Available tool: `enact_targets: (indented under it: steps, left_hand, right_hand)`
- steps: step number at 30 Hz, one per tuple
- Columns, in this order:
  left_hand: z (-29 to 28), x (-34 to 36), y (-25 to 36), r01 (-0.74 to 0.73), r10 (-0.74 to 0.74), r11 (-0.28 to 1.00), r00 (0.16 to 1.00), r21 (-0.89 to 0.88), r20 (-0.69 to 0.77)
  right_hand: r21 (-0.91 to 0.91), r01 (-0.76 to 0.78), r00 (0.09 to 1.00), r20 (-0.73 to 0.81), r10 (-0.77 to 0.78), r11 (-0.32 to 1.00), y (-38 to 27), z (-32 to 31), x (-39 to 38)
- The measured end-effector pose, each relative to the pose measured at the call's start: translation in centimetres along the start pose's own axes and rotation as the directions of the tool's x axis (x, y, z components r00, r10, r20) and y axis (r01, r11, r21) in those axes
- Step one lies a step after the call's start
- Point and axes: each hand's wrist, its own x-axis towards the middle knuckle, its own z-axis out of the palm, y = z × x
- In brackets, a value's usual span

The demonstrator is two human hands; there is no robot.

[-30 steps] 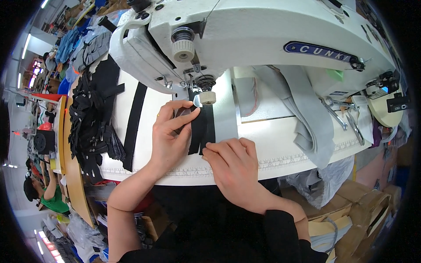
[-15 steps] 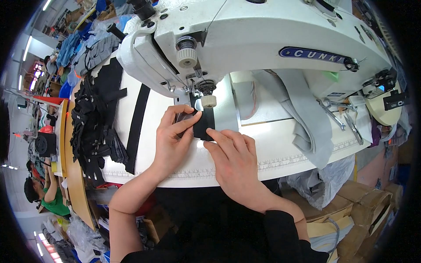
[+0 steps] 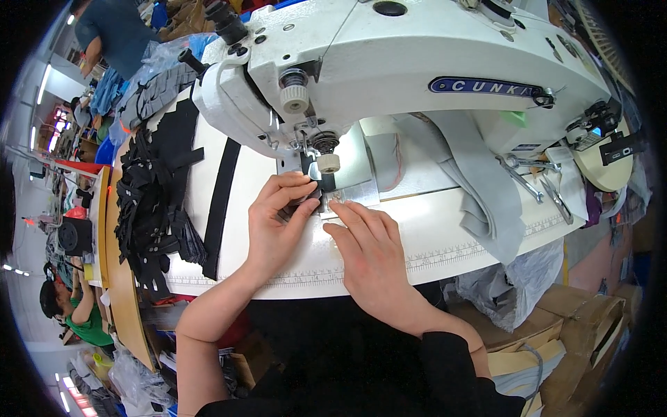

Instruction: Sewing zippers onto black fabric strips using an industrial sewing machine.

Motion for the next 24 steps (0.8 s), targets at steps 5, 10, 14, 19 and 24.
enact_targets:
  steps: [5,10,14,19,24]
  left_hand:
    - [0.1,-0.1,0.1,0.019,-0.019,1.000,1.000,-0.023,0.004]
    - [0.2,0.0,0.0,0.024,-0.023,0.999,1.000,-0.026,0.007]
    - [-0.2,-0.1,-0.2,-0.008,0.008,1.000,1.000,0.025,-0.005]
    - [0.1,0.1,0.0,-0.021,0.021,1.000,1.000,0.006,-0.006]
    - [-0.1,-0.2,0.2,0.024,-0.024,0.999,1.000,-0.037,-0.011]
  right_hand:
    - [0.004,0.009,1.000,-0.023,-0.009,1.000,0.0,-0.1,-0.1]
    - [0.047,-0.001,0.992,-0.124,0.007,0.999,0.4,-0.6,-0.5]
    - [-0.245,-0.140,0.925,-0.379,0.038,0.959,4.0,-2.5,-0.4]
    - [-0.570,-0.450,0.885,-0.390,0.256,0.687,9.0,-8.2,-0.5]
    - [-0.446,-0.499,0.861,-0.355,0.364,0.743,9.6,-9.6,0.0]
